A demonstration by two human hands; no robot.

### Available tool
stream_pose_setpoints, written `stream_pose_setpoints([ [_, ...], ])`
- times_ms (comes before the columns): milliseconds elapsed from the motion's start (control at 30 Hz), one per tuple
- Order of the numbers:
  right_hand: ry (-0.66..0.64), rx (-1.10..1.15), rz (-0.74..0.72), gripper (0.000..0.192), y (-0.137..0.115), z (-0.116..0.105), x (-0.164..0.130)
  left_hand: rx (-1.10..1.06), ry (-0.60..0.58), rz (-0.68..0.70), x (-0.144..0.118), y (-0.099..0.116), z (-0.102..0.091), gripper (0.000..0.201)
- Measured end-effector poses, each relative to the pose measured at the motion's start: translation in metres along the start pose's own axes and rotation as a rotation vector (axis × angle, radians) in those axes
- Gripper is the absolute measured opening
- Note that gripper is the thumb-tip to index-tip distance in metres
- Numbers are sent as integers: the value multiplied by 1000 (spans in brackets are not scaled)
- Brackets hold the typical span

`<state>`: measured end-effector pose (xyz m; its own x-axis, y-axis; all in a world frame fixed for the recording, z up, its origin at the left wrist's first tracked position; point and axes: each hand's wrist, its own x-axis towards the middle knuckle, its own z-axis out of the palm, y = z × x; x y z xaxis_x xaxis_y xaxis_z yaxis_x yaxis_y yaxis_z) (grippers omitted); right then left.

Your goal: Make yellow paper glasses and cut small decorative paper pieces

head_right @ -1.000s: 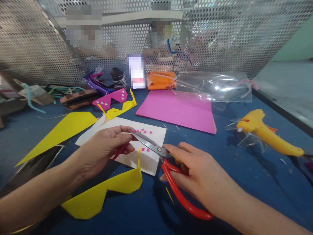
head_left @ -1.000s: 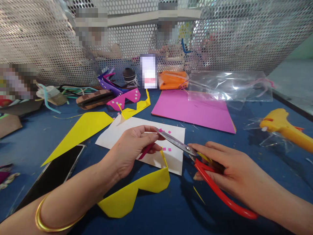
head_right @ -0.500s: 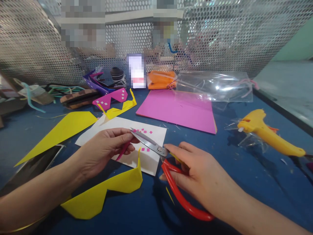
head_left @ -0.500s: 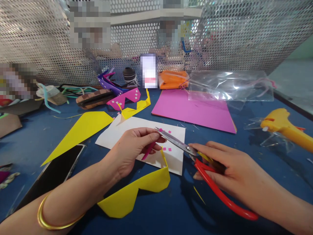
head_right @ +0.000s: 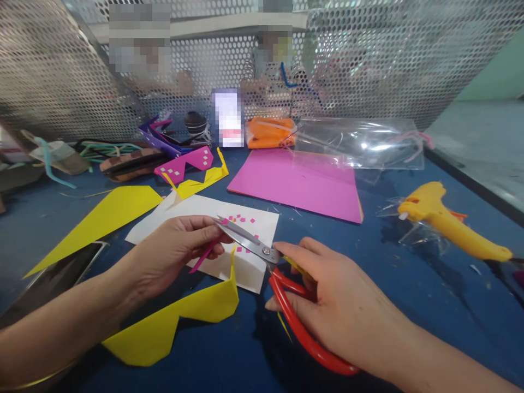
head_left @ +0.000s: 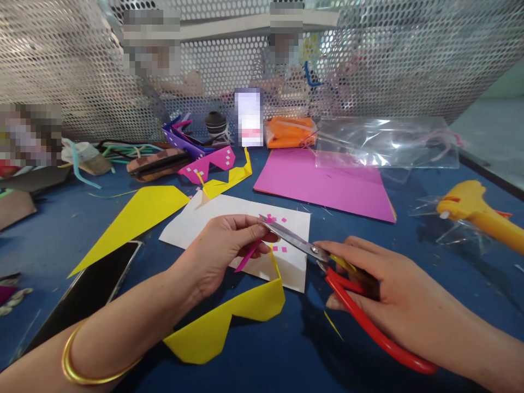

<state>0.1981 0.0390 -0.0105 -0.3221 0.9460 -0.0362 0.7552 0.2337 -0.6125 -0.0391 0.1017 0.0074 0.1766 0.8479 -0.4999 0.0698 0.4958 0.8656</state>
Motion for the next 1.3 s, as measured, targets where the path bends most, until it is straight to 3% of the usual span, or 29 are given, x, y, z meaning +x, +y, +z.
stream_pose_setpoints([
  [367, -43, 8, -53, 28, -2, -5, 0, 16, -18, -5, 1, 0, -1, 9],
  [733, -64, -16, -66, 44, 5, -4, -1, 50, -13, -31, 1, -1, -2, 11],
  [1300, -87, 42, -26, 34, 2, -5, 0, 2, -36, -67, 6, -3, -5, 14],
])
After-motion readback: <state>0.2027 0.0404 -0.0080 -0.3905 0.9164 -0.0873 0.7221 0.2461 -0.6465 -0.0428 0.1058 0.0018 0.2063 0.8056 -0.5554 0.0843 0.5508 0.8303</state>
